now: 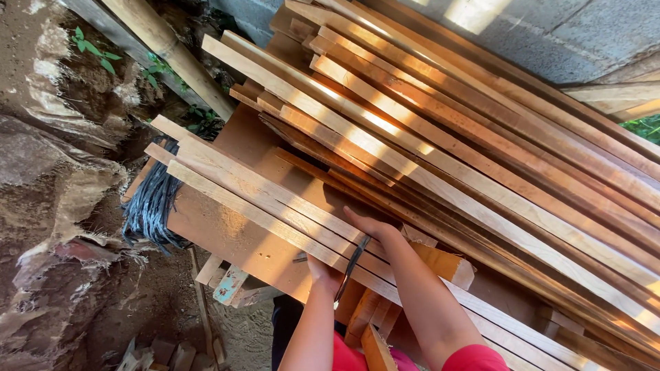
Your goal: The person arranges several thin wooden planks on a workbench, aligns them, and then uses a black strap to tie the bundle together. They wrap the strap around the wood and secure it with a knot.
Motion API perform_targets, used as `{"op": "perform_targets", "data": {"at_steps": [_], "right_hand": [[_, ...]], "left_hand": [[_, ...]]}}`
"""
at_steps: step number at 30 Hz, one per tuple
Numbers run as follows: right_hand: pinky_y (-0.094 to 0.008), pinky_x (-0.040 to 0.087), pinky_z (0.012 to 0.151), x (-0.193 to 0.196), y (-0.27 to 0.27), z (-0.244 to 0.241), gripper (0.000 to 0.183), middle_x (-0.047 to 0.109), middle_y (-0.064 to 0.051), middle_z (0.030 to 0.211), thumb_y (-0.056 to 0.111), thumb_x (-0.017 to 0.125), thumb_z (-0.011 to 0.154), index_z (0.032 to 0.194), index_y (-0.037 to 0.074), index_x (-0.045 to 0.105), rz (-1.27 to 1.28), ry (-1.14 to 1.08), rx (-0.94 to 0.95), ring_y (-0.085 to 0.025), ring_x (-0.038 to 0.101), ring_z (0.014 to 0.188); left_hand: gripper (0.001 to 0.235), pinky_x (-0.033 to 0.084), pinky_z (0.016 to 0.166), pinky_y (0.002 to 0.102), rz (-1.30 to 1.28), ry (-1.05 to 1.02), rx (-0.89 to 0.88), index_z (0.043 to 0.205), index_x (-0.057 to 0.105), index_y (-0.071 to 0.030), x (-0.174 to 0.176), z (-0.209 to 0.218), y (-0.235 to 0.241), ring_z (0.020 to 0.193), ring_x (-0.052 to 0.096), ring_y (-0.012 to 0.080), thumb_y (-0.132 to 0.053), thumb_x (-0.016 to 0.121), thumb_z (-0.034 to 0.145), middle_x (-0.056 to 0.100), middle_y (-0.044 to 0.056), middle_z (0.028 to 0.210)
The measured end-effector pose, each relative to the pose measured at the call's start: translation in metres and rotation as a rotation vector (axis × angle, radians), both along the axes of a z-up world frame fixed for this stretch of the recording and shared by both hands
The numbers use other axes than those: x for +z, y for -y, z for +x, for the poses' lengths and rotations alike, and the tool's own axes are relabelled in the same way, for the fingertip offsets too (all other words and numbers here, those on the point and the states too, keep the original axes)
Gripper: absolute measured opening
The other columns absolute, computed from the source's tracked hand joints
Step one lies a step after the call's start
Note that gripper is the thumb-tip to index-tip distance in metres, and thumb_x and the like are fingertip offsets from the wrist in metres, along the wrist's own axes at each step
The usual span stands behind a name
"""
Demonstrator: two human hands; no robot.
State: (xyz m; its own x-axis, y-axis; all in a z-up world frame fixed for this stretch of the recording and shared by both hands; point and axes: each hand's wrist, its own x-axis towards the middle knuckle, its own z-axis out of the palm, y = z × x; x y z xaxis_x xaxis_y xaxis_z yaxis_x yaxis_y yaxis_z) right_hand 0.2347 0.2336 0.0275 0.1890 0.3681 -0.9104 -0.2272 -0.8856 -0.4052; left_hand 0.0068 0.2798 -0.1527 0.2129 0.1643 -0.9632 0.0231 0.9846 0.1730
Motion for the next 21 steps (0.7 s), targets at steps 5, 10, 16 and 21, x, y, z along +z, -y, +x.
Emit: {"op": "perform_targets", "data": {"at_steps": [5,10,16,21], "right_hand": [[-0.045,0.034,0.111,-0.029,0.015,-0.008,0.088,0.054,-0.022,0.133,0.071,0.036,0.096,0.132,-0.006,0.059,-0.019,0.105,-0.138,-0.033,0.045,0.124],[-0.038,0.049,0.069,0.027,0.037,-0.041,0.053,0.071,-0.009,0.080,0.049,0.040,0.103,0.104,0.007,0.073,0.164,0.536,-0.179,-0.028,0.062,0.071],[-0.039,0.052,0.085,0.027,0.089,-0.088,0.040,0.070,-0.017,0.124,0.013,0.051,0.094,0.130,0.000,0.062,0.732,1.117,-0.022,-0.036,0.067,0.101],[-0.041,0.040,0.109,0.025,0.108,-0.110,0.055,0.052,-0.015,0.151,0.012,0.054,0.090,0.144,0.000,0.051,0.646,1.359,0.121,-0.033,0.054,0.131]], "left_hand": [[0.057,0.051,0.090,0.056,0.031,-0.052,-0.032,0.126,0.060,-0.001,-0.009,-0.013,0.002,0.106,0.061,0.0409,-0.052,0.051,0.101,0.062,0.021,0.118],[0.046,0.054,0.068,0.040,0.141,0.106,-0.081,0.078,0.053,-0.007,0.014,-0.041,0.018,0.075,0.066,0.0310,-0.046,0.055,0.102,0.070,0.018,0.092],[0.062,0.054,0.076,0.039,0.727,-0.146,-1.188,0.080,0.068,-0.009,0.025,-0.068,0.023,0.076,0.068,0.0306,-0.056,0.034,0.101,0.070,0.013,0.078],[0.050,0.045,0.054,0.031,0.601,0.223,-0.680,0.073,0.053,-0.009,0.018,-0.079,0.021,0.062,0.066,0.0213,-0.045,0.041,0.107,0.058,0.007,0.068]]}}
